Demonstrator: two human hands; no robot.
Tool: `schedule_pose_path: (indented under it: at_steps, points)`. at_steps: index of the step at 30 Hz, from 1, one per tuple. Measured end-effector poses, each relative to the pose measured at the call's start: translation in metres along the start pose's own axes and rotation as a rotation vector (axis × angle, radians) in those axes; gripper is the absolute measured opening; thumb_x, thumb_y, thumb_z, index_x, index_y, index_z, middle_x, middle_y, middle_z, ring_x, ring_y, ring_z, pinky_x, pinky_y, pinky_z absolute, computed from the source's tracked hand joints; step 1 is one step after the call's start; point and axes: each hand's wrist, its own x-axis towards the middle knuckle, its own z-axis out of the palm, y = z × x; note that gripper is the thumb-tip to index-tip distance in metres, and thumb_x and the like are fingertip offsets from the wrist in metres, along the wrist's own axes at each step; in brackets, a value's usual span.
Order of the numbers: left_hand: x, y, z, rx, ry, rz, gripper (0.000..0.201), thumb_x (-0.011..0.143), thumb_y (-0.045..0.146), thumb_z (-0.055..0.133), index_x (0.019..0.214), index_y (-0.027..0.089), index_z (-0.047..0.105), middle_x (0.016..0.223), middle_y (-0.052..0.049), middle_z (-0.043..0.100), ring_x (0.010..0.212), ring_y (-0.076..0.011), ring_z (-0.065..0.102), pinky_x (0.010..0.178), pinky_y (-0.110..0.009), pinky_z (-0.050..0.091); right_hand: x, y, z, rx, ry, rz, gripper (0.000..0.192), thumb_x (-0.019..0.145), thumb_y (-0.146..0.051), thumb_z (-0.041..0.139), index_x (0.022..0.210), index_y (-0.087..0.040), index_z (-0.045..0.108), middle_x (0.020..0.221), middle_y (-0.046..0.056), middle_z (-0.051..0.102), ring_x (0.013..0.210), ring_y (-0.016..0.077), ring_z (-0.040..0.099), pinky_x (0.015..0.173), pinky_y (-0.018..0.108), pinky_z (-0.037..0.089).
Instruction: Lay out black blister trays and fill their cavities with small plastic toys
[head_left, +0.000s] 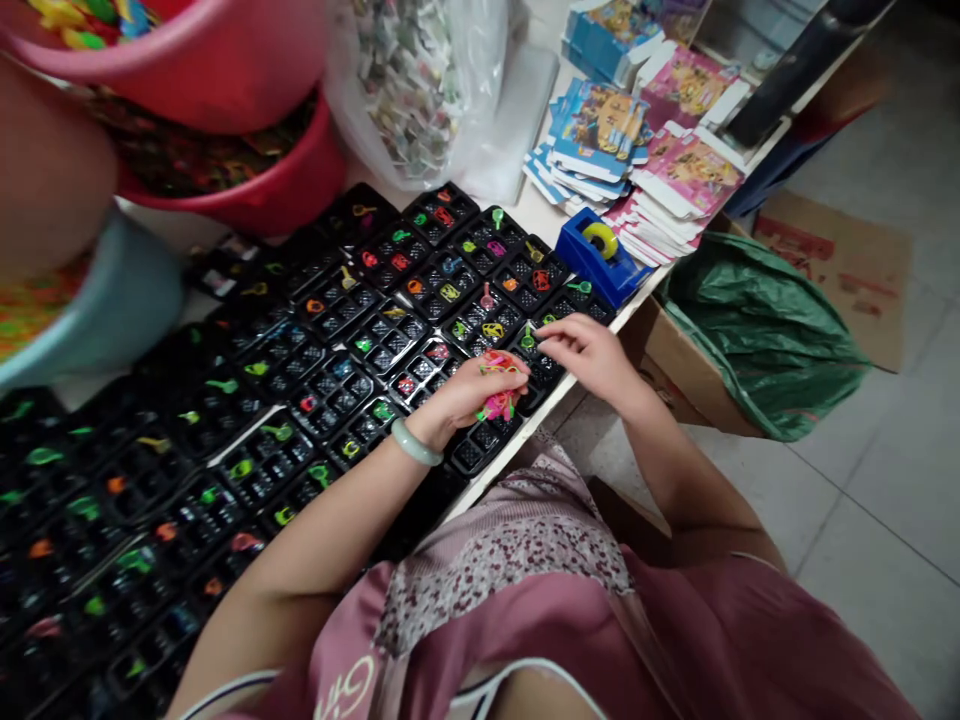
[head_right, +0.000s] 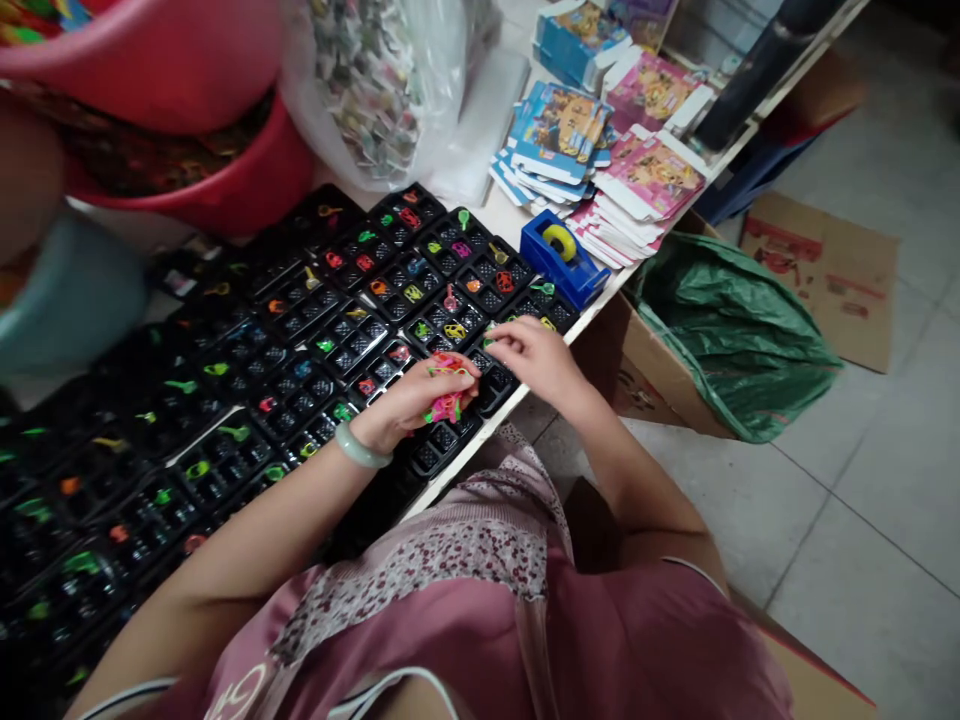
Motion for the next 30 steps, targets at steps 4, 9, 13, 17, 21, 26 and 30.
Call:
schedule_pose_path:
  at_steps: [4,9,13,17,21,26,30]
  points:
    - [-0.006,-0.006,0.001,0.105,-0.002,-0.024,0.026,0.059,0.022,0.084,0.073,0.013,0.065,0.063,-0.002,0.067,0.054,-0.01,0.06,0.05,-0.018,0.046,0.001,-0.023,0.036,0.148,-0.208,-0.064,0.008,0.079,-0.03,0.068,0.081,-0.023,0.073,0.084,0.001,0.064,0.071,0.0129,0.058,0.071,0.029,0.047]
    - [-0.015,-0.012,-0.003,0.105,-0.037,-0.04,0.023,0.064,0.023,0.081,0.079,0.012,0.067,0.066,-0.003,0.067,0.057,-0.0101,0.063,0.055,-0.019,0.049,-0.001,-0.006,0.043,0.443,-0.226,0.198,0.023,0.076,-0.044,0.066,0.078,-0.021,0.066,0.069,-0.002,0.063,0.06,0.0121,0.056,0.059,0.027,0.046]
    - [-0.022,-0.014,-0.009,0.009,-0.035,-0.025,0.028,0.064,0.028,0.081,0.083,0.013,0.066,0.066,-0.003,0.067,0.053,-0.0099,0.061,0.049,-0.018,0.047,-0.004,0.015,0.019,0.347,0.052,0.224,0.024,0.075,-0.044,0.067,0.082,-0.021,0.065,0.074,-0.001,0.067,0.066,0.0131,0.06,0.063,0.027,0.048]
    - [-0.027,-0.016,-0.018,-0.025,-0.004,0.0,0.034,0.063,0.03,0.083,0.086,0.014,0.063,0.068,-0.004,0.068,0.052,-0.0108,0.06,0.045,-0.018,0.045,-0.011,0.028,0.003,-0.074,0.048,0.114,0.015,0.082,-0.034,0.063,0.075,-0.021,0.066,0.074,0.001,0.066,0.071,0.0164,0.06,0.071,0.031,0.046]
    - [-0.032,-0.02,-0.018,-0.011,0.011,0.016,0.034,0.064,0.03,0.082,0.085,0.014,0.062,0.068,-0.004,0.067,0.052,-0.0111,0.06,0.046,-0.019,0.045,-0.016,0.024,0.008,-0.326,0.028,0.021,0.009,0.084,-0.025,0.062,0.081,-0.021,0.07,0.087,0.006,0.065,0.086,0.0217,0.06,0.079,0.035,0.046]
    - [-0.038,-0.028,-0.01,0.03,0.046,0.06,0.039,0.063,0.021,0.082,0.097,0.014,0.065,0.079,-0.003,0.069,0.064,-0.0103,0.062,0.06,-0.02,0.049,-0.026,-0.012,0.034,-0.027,-0.168,-0.063,0.014,0.086,-0.03,0.062,0.093,-0.024,0.072,0.091,0.003,0.064,0.077,0.0155,0.059,0.072,0.03,0.047]
    - [-0.044,-0.034,-0.013,-0.011,0.054,0.138,0.045,0.058,0.014,0.083,0.1,0.014,0.065,0.088,-0.003,0.069,0.072,-0.0096,0.063,0.07,-0.021,0.049,-0.031,-0.029,0.062,0.159,-0.327,-0.014,0.009,0.08,-0.03,0.066,0.081,-0.023,0.071,0.082,0.0,0.066,0.07,0.0131,0.058,0.069,0.029,0.046]
